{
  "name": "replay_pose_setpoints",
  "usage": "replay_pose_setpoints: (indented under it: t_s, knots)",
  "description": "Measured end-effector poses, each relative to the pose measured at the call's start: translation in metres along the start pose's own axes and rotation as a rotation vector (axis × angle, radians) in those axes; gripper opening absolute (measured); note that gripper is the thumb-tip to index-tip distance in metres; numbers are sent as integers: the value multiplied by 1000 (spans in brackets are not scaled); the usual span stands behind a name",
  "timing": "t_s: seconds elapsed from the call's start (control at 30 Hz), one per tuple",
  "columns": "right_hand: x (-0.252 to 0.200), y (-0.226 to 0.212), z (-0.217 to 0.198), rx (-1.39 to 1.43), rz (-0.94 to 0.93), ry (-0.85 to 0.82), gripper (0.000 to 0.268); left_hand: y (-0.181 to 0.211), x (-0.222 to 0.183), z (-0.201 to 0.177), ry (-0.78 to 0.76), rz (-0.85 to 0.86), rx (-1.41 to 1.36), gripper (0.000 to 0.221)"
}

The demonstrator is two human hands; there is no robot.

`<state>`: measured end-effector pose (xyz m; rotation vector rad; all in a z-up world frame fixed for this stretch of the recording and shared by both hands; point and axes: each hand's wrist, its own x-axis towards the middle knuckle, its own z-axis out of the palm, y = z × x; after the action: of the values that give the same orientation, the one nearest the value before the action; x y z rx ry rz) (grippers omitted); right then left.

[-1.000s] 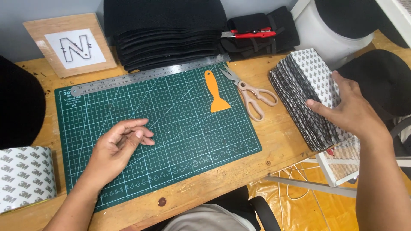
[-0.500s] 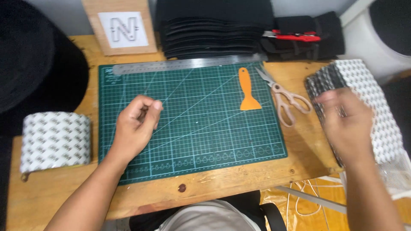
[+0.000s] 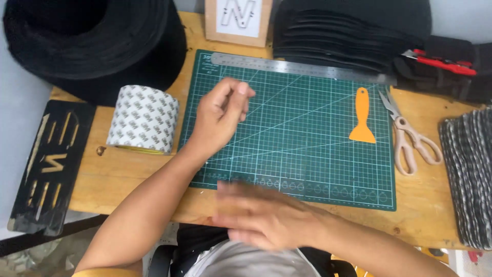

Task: Applying double-sided adhesive tape to fabric strips, smoothing it with a scraper, and cutting it to size.

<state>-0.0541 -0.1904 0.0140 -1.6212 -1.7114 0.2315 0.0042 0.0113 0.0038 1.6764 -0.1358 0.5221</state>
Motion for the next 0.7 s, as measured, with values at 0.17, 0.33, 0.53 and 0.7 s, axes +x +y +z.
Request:
replay_pose_setpoints:
  t_s: [0.17,0.33,0.53,0.7]
  knots:
    - [35,22,26,-99,68,54,56,2,0,-3,11,18,-15,25]
    - [33,30,17,262,-175,58,24,-2,-1,-5,-9,30,1,22]
    - [40,71,-39,-27,197,414,11,5,-3,0,-172,8,-138,32]
    - [29,100,-46,198,534,703,11,4,-6,1,-299,144,44,37]
